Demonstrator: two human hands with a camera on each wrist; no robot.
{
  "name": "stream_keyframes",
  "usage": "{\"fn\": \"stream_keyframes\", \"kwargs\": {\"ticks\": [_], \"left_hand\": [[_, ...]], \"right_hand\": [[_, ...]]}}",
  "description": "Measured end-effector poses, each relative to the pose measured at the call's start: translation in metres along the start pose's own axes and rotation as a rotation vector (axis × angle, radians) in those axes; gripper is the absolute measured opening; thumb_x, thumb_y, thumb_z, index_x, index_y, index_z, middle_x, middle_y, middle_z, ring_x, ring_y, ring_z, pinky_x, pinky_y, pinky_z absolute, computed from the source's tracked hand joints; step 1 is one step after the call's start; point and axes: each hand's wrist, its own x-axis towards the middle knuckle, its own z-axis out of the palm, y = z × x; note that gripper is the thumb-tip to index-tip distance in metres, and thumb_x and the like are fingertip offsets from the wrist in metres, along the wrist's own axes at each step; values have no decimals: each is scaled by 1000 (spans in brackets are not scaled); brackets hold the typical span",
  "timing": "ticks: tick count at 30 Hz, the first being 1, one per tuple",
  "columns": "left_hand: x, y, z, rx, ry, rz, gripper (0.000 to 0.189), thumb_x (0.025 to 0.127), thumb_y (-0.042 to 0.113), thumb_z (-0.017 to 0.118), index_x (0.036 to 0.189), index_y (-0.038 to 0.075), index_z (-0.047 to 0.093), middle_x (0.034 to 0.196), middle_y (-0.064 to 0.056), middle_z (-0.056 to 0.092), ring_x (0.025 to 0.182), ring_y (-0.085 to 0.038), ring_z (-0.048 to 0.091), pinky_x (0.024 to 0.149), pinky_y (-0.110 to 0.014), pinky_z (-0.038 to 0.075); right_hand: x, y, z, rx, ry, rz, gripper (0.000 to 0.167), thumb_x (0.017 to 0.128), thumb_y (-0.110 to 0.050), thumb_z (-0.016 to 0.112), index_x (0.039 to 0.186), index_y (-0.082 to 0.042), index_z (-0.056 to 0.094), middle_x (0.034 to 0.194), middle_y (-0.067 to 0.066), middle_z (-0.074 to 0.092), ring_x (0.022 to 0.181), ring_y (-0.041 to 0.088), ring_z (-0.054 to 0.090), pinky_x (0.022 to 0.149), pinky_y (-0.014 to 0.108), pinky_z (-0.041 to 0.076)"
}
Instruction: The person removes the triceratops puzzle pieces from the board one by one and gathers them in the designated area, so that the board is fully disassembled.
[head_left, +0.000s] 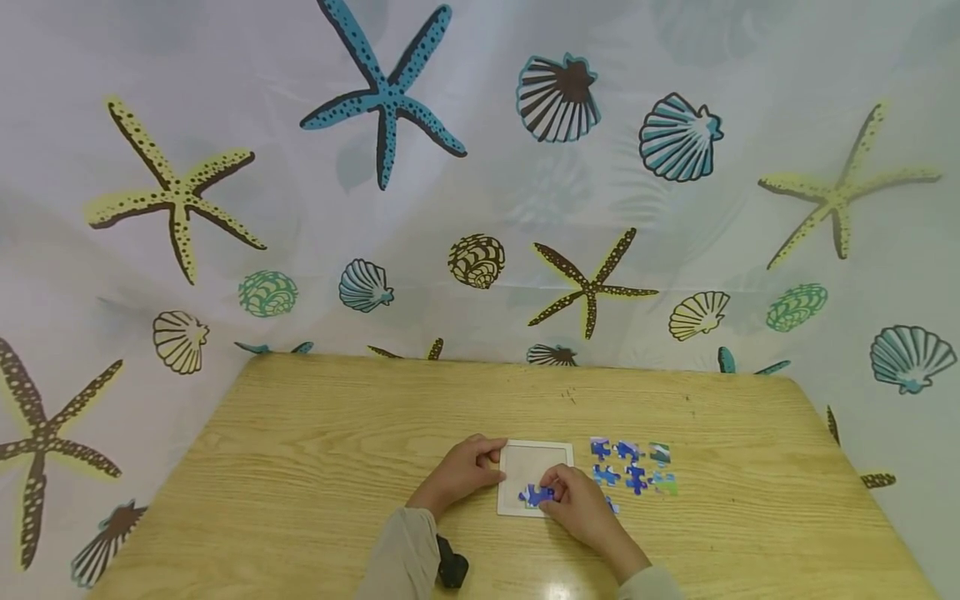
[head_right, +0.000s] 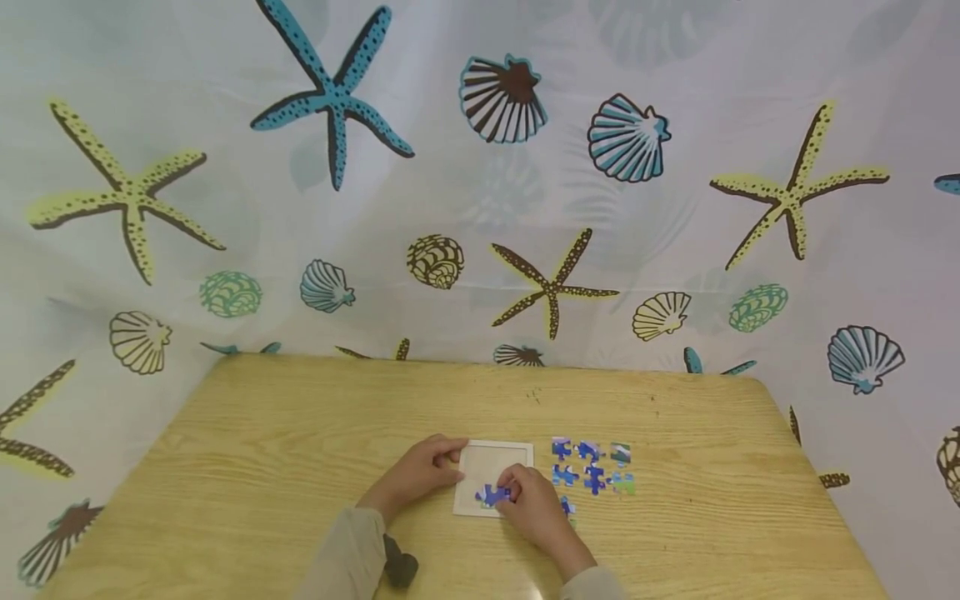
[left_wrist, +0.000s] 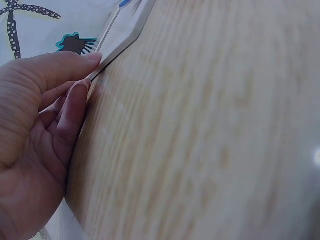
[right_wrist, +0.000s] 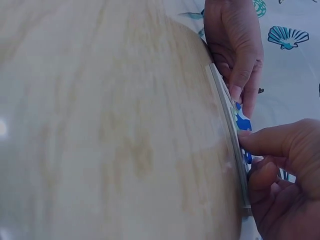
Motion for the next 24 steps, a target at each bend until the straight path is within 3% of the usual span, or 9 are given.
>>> {"fn": "stream_keyframes", "kwargs": {"ticks": [16,24], "left_hand": [[-3,3,-1,4,-7,4,51,84,8,70,131,-2,54,91,-5,52,69,-13,41,60,-22,35],[-2,3,-1,20,-3,6,51,85,9,70,132,-1,54,91,-3,51,70,-13,41,62,-22,35]], "right_hand": [[-3,4,7,-9,52,-29,25,76,0,73,91,-11,55,84,1,52,69,9,45,60,22,40],[-5,1,3,83,39,-17,18,81,-1,69,88,-10,55,85,1,60,56,5,42,52,20,37]]}}
